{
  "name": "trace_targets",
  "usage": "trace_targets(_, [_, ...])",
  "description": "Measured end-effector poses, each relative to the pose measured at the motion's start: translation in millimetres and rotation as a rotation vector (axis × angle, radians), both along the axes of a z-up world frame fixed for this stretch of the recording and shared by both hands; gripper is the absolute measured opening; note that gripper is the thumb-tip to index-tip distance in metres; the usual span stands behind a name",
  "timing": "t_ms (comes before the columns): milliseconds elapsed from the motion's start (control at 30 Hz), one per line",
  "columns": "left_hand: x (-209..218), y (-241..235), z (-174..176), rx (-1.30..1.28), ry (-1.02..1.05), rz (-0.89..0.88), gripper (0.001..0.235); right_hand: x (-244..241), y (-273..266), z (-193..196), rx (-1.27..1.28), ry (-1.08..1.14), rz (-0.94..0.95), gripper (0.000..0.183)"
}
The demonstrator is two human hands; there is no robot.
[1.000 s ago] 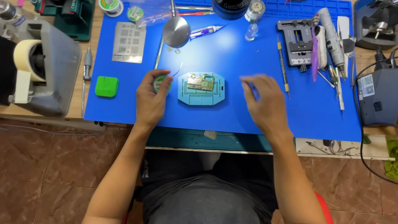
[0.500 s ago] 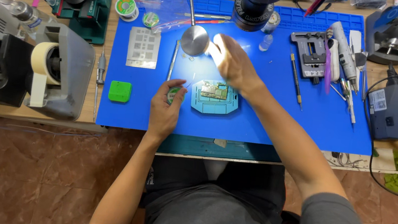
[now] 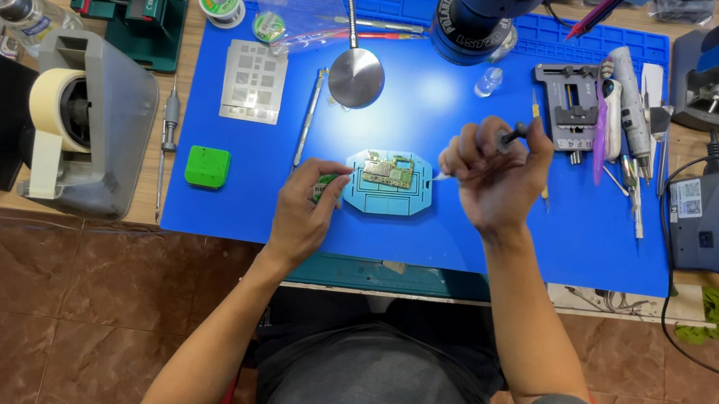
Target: The person uses a soldering iron to work on a small circuit board held in a blue fixture. They then use tweezers and a small brush to manipulate components on the board. The person continues to solder and adjust the board, occasionally using a spool of solder wire.
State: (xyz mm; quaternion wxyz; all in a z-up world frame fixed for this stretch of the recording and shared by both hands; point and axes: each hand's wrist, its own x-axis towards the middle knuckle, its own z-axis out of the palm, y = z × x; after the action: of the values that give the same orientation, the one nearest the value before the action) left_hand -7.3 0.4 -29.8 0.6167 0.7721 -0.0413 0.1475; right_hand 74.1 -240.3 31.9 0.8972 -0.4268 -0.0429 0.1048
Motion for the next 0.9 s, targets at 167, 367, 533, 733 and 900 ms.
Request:
trace_targets(167, [3.1, -5.1, -4.1, 0.043, 0.009, 0.034, 0.013, 10.6, 12.1, -13.6, -0.039, -0.06, 0.051, 0.064])
trace_targets(367, [6.5, -16.5, -6.4, 0.027, 0.061, 0.01, 0.015, 19.2, 10.3, -34.4, -0.028, -0.112, 0.075, 0.064])
trace_targets(533, [7.0, -17.8, -6.8, 0.022, 0.045, 0.025, 0.014, 19.9, 2.7, -44.3, -0.046, -0.123, 0.087, 0.063])
trace_targets(733, [6.7, -17.3, -7.9, 0.034, 0.034, 0.027, 0.013, 24.3, 4.6, -51.9, -0.044, -0.099, 0.129, 0.06])
trace_targets(900, [7.8, -17.7, -10.3, 0.041, 0.019, 0.029, 0.013, 29.2, 4.4, -57.3, -0.038, -0.069, 0.14, 0.06])
